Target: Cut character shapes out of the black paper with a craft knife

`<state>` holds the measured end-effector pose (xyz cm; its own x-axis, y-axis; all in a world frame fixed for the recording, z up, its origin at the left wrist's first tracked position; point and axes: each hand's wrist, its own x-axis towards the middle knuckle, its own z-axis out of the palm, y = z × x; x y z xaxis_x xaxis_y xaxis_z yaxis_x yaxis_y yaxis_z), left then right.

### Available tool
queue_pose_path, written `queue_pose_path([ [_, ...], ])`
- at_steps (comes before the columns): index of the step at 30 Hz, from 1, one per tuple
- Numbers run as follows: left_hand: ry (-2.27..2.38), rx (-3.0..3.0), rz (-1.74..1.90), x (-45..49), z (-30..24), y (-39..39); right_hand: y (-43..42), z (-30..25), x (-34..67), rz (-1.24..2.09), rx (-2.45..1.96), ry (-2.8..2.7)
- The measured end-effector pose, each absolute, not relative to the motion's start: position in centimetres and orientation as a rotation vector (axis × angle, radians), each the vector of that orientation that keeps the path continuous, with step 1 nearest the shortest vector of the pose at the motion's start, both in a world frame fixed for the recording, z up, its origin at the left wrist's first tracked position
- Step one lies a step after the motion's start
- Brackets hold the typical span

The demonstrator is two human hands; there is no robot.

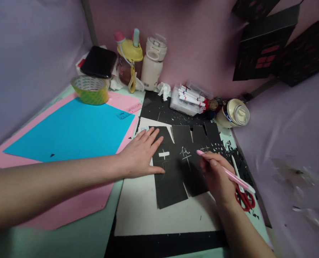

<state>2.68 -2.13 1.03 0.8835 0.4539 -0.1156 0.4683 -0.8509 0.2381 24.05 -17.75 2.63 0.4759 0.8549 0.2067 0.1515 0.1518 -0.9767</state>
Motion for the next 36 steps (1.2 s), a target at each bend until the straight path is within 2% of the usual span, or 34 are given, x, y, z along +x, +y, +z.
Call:
queue_pose_path([
  [4, 0.701, 2.807, -0.041, 2.7, 0.9, -2.2, -16.3, 3.4, 21.5, 0.945, -1.36, -1.084],
  [8, 0.704, 2.807, -0.036, 2.8, 0.9, -2.3, -14.9, 2.5, 20.5, 1.012, -1.367, -1.062],
  [13, 0.702, 2.803, -0.05, 2.8, 1.0, -2.3, -15.0, 1.2, 19.7, 0.779, -1.513, -1.263],
  [19, 0.695, 2.799, -0.071, 2.8, 0.9, -2.2, -15.0, 1.3, 19.0, 0.492, -1.417, -1.513],
  [36, 0.693, 2.771, -0.054, 2.7, 0.5, -2.1, -14.4, 1.4, 18.8, 0.549, -1.529, -1.502],
])
